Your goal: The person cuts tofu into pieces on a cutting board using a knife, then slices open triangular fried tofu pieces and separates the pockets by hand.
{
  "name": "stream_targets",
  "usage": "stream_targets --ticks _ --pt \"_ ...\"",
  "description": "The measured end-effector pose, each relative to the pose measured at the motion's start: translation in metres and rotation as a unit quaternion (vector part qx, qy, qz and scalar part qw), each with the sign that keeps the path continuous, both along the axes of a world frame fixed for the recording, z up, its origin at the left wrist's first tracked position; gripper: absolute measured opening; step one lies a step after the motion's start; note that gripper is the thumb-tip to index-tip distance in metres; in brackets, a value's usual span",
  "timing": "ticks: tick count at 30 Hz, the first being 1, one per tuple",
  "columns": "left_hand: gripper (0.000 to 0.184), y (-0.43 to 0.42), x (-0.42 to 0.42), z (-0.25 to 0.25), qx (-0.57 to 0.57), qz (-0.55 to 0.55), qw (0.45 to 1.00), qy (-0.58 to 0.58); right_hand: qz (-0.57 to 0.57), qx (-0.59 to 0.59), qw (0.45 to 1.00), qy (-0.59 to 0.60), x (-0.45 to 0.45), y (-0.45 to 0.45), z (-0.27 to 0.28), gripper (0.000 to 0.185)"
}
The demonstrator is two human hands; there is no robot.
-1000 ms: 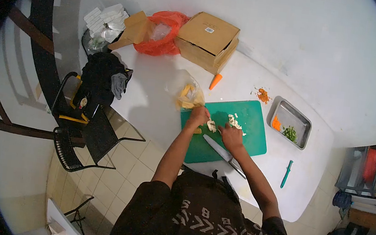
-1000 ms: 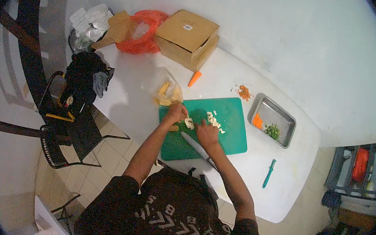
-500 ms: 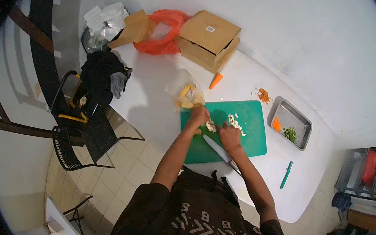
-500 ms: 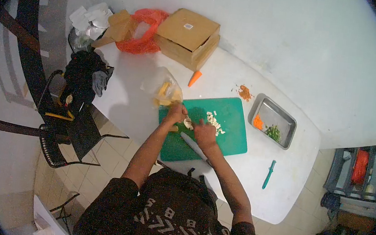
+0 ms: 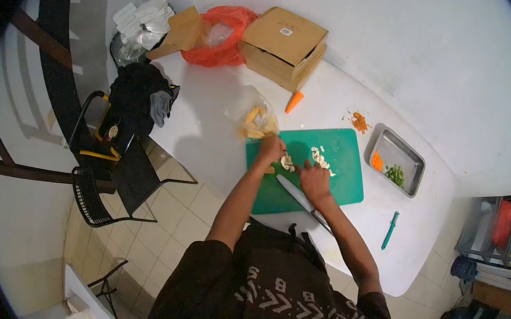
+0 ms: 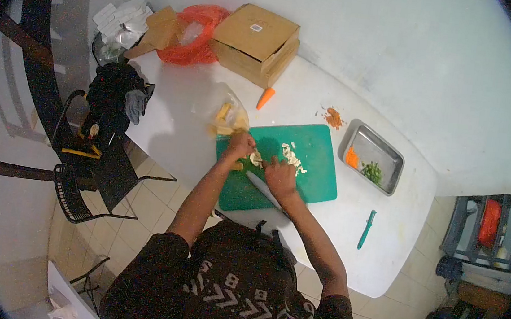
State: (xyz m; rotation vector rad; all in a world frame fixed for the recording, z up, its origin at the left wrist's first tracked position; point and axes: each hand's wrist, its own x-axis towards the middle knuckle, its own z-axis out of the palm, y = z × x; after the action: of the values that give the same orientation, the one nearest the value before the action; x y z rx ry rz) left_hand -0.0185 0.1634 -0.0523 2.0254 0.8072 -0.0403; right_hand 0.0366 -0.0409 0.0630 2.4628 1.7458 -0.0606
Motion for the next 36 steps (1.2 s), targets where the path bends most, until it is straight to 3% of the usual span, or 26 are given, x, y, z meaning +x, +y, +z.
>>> stream_targets --ticks 8,24,27,29,32,36 --pt "0.017 -0.001 0.001 0.01 -0.066 0.032 0.997 0.029 -0.019 0.058 0.998 0.013 0.007 0.002 -0.018 0.033" --pt "0.016 0.0 -0.001 0.005 -0.032 0.01 0.999 0.002 -0.033 0.048 0.998 0.033 0.008 -0.002 -0.002 0.033" --pt "0.021 -0.001 -0.006 -0.001 0.06 -0.042 0.996 -0.055 -0.052 0.038 0.997 0.042 0.003 -0.007 -0.002 0.034" --pt "0.029 -0.002 -0.005 -0.01 0.182 -0.137 0.972 -0.057 -0.067 0.038 0.996 0.054 0.003 -0.01 -0.002 0.035" --pt "0.029 -0.015 -0.014 0.022 0.182 -0.162 0.969 -0.034 -0.107 0.036 0.991 0.071 0.001 -0.019 -0.016 0.029" --pt "0.024 -0.015 -0.008 0.027 0.181 -0.188 0.965 0.018 -0.119 0.05 0.988 0.087 -0.002 -0.022 -0.013 0.031"
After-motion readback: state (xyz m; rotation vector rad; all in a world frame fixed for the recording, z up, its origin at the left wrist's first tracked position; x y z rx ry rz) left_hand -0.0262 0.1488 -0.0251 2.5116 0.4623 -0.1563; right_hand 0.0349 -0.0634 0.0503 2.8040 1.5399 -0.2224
